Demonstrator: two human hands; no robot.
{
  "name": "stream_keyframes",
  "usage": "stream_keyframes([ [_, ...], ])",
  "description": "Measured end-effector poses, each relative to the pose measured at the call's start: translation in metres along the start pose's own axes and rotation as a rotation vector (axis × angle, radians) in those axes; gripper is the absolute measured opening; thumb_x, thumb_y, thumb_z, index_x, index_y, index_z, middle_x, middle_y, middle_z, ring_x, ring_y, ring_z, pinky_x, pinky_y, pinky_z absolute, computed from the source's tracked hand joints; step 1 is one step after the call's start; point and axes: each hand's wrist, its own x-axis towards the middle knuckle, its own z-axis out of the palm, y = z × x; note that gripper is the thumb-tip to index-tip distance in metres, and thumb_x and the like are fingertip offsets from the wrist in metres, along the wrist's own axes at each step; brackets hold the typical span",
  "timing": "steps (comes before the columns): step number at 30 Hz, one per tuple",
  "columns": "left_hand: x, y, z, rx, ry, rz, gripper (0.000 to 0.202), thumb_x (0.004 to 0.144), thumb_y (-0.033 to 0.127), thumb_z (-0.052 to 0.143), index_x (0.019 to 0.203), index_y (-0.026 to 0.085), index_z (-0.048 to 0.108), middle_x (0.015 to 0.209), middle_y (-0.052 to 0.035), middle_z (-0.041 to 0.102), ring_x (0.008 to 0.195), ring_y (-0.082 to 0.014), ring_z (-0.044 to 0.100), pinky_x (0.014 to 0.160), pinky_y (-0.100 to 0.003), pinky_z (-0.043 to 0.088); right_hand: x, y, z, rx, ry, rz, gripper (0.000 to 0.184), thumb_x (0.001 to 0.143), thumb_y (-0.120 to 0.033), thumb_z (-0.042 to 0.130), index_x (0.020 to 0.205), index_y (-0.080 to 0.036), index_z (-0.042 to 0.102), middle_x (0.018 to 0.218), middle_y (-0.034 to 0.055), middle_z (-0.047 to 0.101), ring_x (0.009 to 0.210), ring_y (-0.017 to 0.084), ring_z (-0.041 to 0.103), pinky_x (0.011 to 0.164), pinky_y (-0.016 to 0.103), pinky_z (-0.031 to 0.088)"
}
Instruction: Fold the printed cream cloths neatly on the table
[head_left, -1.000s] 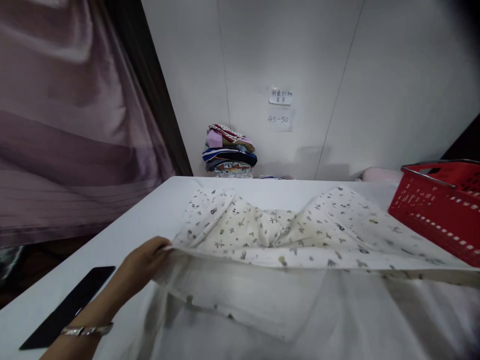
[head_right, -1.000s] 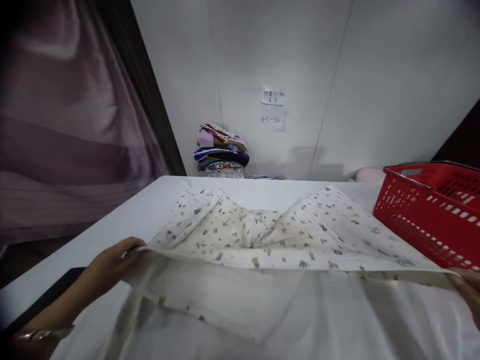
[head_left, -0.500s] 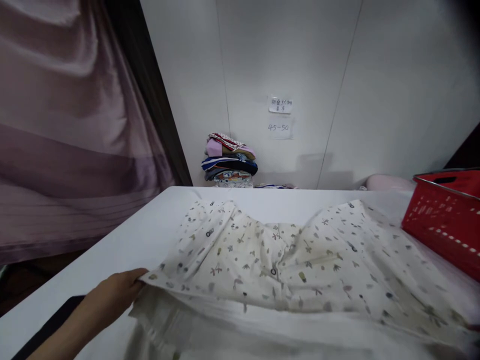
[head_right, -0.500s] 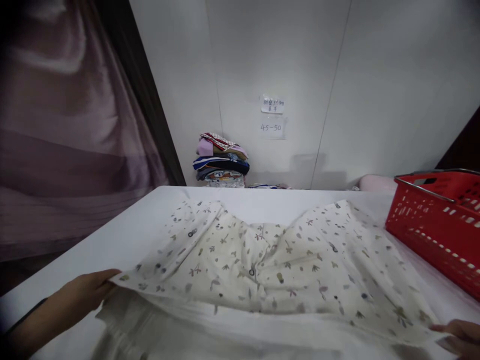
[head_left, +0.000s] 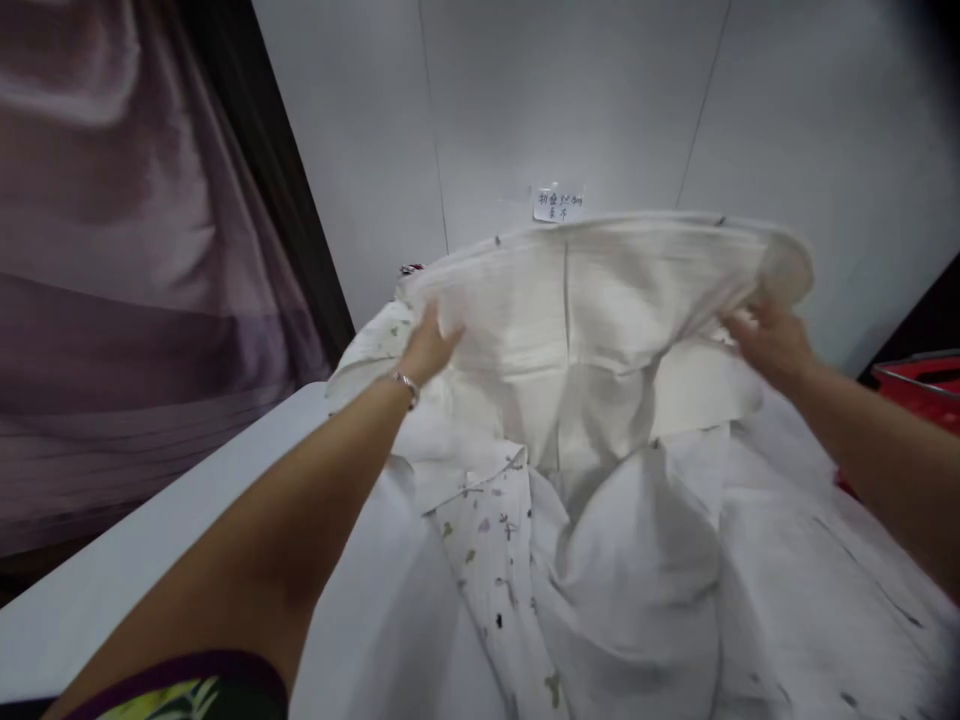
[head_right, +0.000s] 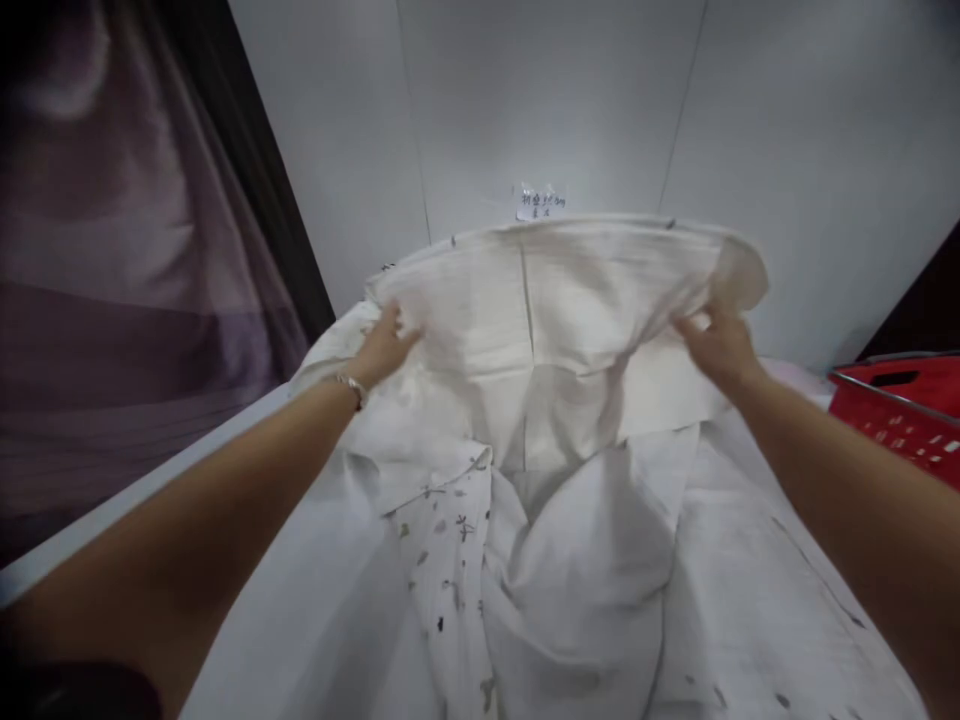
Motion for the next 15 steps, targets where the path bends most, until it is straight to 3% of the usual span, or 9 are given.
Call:
stream_keyframes([
  [1,-0.023,-0.008,0.014,0.046,-0.127,0.068,0.062,0.084,0.04,0.051,0.136,0.014,0.031,0.142,-0.0146,0.036,0.13,-0.026,0.036,0.107,-0.039,0.029,-0.026,-0.001,0.012,0.061,-0.074,0.032,0.073,0.084,-0.051,0.044,0.136,0.0,0.035,0.127,0.0184,0.052,0.111,0.02,0.053,0.088,0.03,0.038],
  [3,-0.08,-0.029,0.032,0.154,-0.365,0.139,0.055,0.084,0.043,0.047,0.13,0.014,0.043,0.143,-0.0132,0.036,0.131,-0.0261,0.033,0.109,-0.038,0.026,-0.092,0.002,0.032,0.207,-0.381,0.066,0.059,0.082,-0.049,0.049,0.125,-0.009,0.053,0.114,0.0139,0.063,0.1,0.022,0.06,0.088,0.032,0.043],
  [5,-0.136,-0.053,0.037,0.219,-0.573,0.143,0.058,0.082,0.048,0.047,0.129,0.014,0.046,0.141,-0.013,0.039,0.129,-0.0271,0.037,0.109,-0.037,0.027,-0.162,0.012,0.039,0.282,-0.677,0.098,0.047,0.078,-0.05,0.053,0.109,-0.018,0.065,0.112,0.0104,0.065,0.099,0.027,0.061,0.087,0.04,0.047],
  [6,-0.159,-0.063,0.035,0.224,-0.639,0.137,0.059,0.082,0.05,0.046,0.13,0.015,0.046,0.14,-0.012,0.041,0.129,-0.027,0.038,0.108,-0.036,0.028,-0.194,0.018,0.039,0.308,-0.754,0.098,0.045,0.076,-0.05,0.054,0.108,-0.021,0.066,0.117,0.0089,0.063,0.104,0.029,0.059,0.09,0.042,0.047],
  [8,-0.19,-0.077,0.03,0.242,-0.666,0.118,0.063,0.078,0.051,0.051,0.13,0.017,0.047,0.138,-0.0106,0.043,0.127,-0.0278,0.04,0.107,-0.034,0.031,-0.247,0.035,0.031,0.349,-0.822,0.12,0.047,0.077,-0.05,0.053,0.114,-0.022,0.064,0.123,0.0078,0.059,0.112,0.029,0.055,0.096,0.041,0.045],
  [10,-0.203,-0.082,0.026,0.261,-0.646,0.115,0.065,0.075,0.049,0.055,0.132,0.019,0.045,0.138,-0.0096,0.044,0.127,-0.0282,0.04,0.106,-0.034,0.031,-0.282,0.056,0.019,0.293,-0.777,0.135,0.046,0.079,-0.049,0.051,0.117,-0.026,0.062,0.128,0.0052,0.055,0.117,0.027,0.051,0.1,0.042,0.041],
  [13,-0.2,-0.076,0.029,0.287,-0.573,0.102,0.062,0.078,0.045,0.049,0.134,0.02,0.041,0.137,-0.0102,0.045,0.125,-0.0272,0.041,0.104,-0.036,0.031,-0.313,0.094,-0.002,0.172,-0.608,0.051,0.043,0.075,-0.046,0.053,0.115,-0.034,0.063,0.131,0.0006,0.052,0.121,0.028,0.047,0.105,0.043,0.034],
  [15,-0.193,-0.067,0.036,0.307,-0.521,0.102,0.056,0.08,0.039,0.047,0.133,0.019,0.043,0.136,-0.011,0.045,0.124,-0.0272,0.041,0.103,-0.036,0.031,-0.327,0.119,-0.015,0.124,-0.521,0.028,0.04,0.071,-0.044,0.055,0.109,-0.039,0.066,0.125,-0.0002,0.057,0.115,0.028,0.053,0.101,0.04,0.039],
])
